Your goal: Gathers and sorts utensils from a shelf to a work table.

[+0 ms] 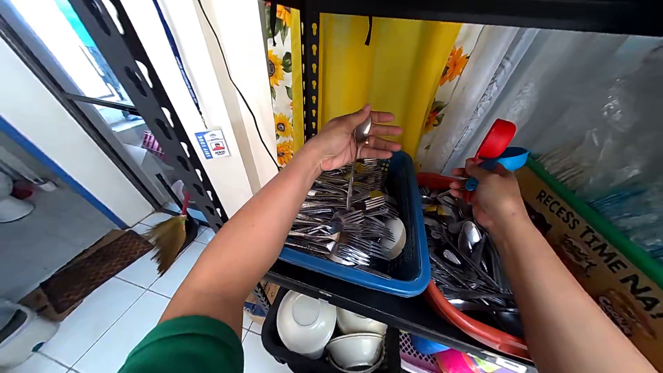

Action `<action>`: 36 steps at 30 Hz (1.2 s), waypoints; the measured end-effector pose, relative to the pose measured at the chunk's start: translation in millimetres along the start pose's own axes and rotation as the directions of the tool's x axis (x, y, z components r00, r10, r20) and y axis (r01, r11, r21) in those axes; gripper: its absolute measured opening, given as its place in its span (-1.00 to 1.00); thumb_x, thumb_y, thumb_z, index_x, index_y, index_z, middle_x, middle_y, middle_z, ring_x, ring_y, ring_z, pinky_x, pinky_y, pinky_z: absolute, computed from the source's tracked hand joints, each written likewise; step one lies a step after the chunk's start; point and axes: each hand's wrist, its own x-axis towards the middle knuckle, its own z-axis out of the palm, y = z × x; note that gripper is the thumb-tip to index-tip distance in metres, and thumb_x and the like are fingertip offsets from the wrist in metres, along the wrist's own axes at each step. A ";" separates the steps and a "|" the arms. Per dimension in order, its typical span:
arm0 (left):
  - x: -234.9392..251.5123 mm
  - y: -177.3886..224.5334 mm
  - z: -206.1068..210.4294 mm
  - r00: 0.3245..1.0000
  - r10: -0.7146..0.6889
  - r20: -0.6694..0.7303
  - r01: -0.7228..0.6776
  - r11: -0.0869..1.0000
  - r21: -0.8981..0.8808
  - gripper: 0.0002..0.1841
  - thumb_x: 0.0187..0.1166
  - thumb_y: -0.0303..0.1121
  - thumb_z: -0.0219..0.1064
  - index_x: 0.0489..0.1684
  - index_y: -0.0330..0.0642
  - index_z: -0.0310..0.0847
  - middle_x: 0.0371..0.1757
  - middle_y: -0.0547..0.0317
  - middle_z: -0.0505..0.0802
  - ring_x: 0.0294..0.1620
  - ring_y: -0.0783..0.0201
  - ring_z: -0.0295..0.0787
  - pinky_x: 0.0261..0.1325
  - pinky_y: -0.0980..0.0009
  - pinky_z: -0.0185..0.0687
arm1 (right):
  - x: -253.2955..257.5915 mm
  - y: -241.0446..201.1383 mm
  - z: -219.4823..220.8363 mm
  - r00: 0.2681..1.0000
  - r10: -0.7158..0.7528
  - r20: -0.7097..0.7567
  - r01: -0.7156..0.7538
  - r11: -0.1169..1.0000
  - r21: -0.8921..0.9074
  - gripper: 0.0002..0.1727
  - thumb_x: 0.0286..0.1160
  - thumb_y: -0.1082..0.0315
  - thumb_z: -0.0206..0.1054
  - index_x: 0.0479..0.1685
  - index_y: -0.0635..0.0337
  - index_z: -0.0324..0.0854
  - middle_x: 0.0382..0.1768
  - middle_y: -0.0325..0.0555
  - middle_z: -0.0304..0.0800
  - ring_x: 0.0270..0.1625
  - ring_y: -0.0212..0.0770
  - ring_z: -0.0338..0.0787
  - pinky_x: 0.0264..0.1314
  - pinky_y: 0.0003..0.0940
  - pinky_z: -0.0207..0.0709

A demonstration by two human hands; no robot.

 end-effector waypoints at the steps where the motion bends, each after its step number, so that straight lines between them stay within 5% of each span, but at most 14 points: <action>1: 1.6 -2.3 -2.1 0.998 0.030 0.047 -0.028 0.999 -0.036 -0.38 0.94 -0.09 -0.50 0.56 -0.29 0.37 0.36 -0.12 0.78 0.24 0.08 0.85 0.31 0.21 0.76 | 0.0 -0.3 0.6 1.000 0.000 -0.001 0.000 1.000 0.006 -0.78 0.87 0.25 0.10 0.24 0.17 0.40 -0.29 -0.16 0.74 -0.53 -0.37 0.74 -0.44 -0.49 0.70; 10: -5.0 4.3 -16.6 0.947 0.132 0.293 -0.098 0.987 -0.126 -0.40 0.91 -0.11 -0.41 0.74 -0.22 0.25 0.51 -0.11 0.70 0.37 0.04 0.79 0.37 0.20 0.73 | -1.0 0.9 1.2 1.000 -0.004 -0.001 0.005 1.000 0.009 -0.81 0.88 0.27 0.09 0.22 0.17 0.39 -0.34 -0.20 0.72 -0.54 -0.39 0.73 -0.45 -0.52 0.69; 22: -4.8 4.4 -21.7 0.922 0.049 0.383 -0.040 0.999 -0.030 -0.39 0.90 -0.07 -0.34 0.79 -0.23 0.14 0.51 -0.19 0.69 0.27 0.00 0.84 0.23 0.20 0.81 | -0.6 2.4 1.1 1.000 -0.010 -0.016 0.010 1.000 -0.004 -0.79 0.86 0.26 0.13 0.25 0.15 0.39 -0.30 -0.21 0.72 -0.53 -0.39 0.74 -0.45 -0.51 0.70; 24: -4.2 5.6 -25.2 0.920 0.017 0.391 -0.034 0.999 0.037 -0.40 0.89 -0.08 -0.35 0.80 -0.18 0.15 0.46 -0.12 0.74 0.06 0.16 0.91 -0.03 0.35 0.84 | -0.9 2.4 0.6 1.000 -0.013 -0.012 0.013 1.000 -0.014 -0.79 0.87 0.26 0.11 0.26 0.14 0.38 -0.30 -0.22 0.72 -0.52 -0.40 0.75 -0.44 -0.51 0.70; 25: -5.3 6.9 -26.2 0.936 -0.011 0.352 -0.030 0.993 0.112 -0.41 0.89 -0.10 -0.36 0.78 -0.15 0.21 0.30 -0.02 0.84 -0.23 0.35 0.88 -0.33 0.53 0.74 | -0.8 2.9 0.2 1.000 -0.019 -0.006 0.019 1.000 -0.017 -0.78 0.87 0.26 0.10 0.27 0.14 0.38 -0.29 -0.22 0.72 -0.51 -0.40 0.74 -0.43 -0.51 0.70; 27: -11.2 12.0 -23.1 0.985 -0.093 0.144 0.026 0.911 0.411 -0.47 0.93 -0.20 -0.35 0.60 -0.15 0.46 -0.31 0.27 0.84 -0.72 0.60 0.40 -0.73 0.72 0.20 | -1.1 2.9 0.4 1.000 -0.021 -0.005 0.021 1.000 -0.021 -0.76 0.87 0.25 0.10 0.30 0.14 0.37 -0.27 -0.22 0.71 -0.50 -0.39 0.75 -0.41 -0.50 0.70; 28: -12.2 14.0 -21.8 0.993 -0.119 0.024 0.075 0.753 0.654 -0.52 0.95 -0.24 -0.26 0.44 -0.15 0.58 -0.46 0.34 0.70 -0.74 0.55 0.27 -0.71 0.65 0.12 | -1.2 2.9 0.6 1.000 -0.018 -0.005 0.018 1.000 -0.018 -0.76 0.87 0.25 0.10 0.31 0.15 0.37 -0.26 -0.22 0.70 -0.49 -0.39 0.74 -0.41 -0.50 0.70; 29: -10.6 13.8 -22.2 0.988 -0.138 -0.072 0.132 0.501 0.855 -0.60 0.93 -0.26 -0.13 0.28 -0.16 0.67 -0.45 0.27 0.63 -0.62 0.41 0.33 -0.54 0.48 0.25 | -1.8 2.7 0.8 1.000 -0.016 -0.005 0.016 1.000 -0.019 -0.76 0.87 0.25 0.10 0.30 0.15 0.37 -0.27 -0.22 0.71 -0.50 -0.40 0.74 -0.41 -0.50 0.70; 31: -2.7 8.1 -27.7 0.967 -0.176 -0.186 0.213 0.149 0.966 -0.69 0.82 -0.26 0.18 0.11 -0.29 0.77 -0.06 -0.12 0.84 0.00 0.01 0.76 0.19 -0.03 0.60 | -3.0 2.3 2.0 1.000 -0.012 -0.006 0.012 1.000 -0.028 -0.77 0.87 0.24 0.10 0.28 0.15 0.37 -0.28 -0.24 0.72 -0.52 -0.42 0.74 -0.43 -0.52 0.69; 33: -1.4 3.3 -30.9 0.971 -0.153 -0.185 0.204 0.124 0.971 -0.76 0.72 -0.28 0.32 0.07 -0.24 0.82 0.10 -0.07 0.88 0.23 0.00 0.78 0.42 -0.10 0.52 | -4.1 2.6 4.0 1.000 -0.009 -0.005 0.008 0.999 -0.035 -0.78 0.87 0.24 0.10 0.26 0.14 0.38 -0.29 -0.23 0.72 -0.53 -0.42 0.73 -0.44 -0.53 0.68; 36: -0.1 0.3 -28.6 0.993 -0.082 -0.089 0.108 0.260 0.960 -0.84 0.62 -0.32 0.44 -0.03 -0.13 0.89 0.06 0.10 0.91 0.16 0.21 0.80 0.33 0.10 0.60 | -4.4 2.3 4.3 1.000 -0.006 -0.002 0.006 0.999 -0.035 -0.79 0.87 0.24 0.11 0.25 0.13 0.38 -0.29 -0.24 0.71 -0.51 -0.41 0.74 -0.42 -0.50 0.70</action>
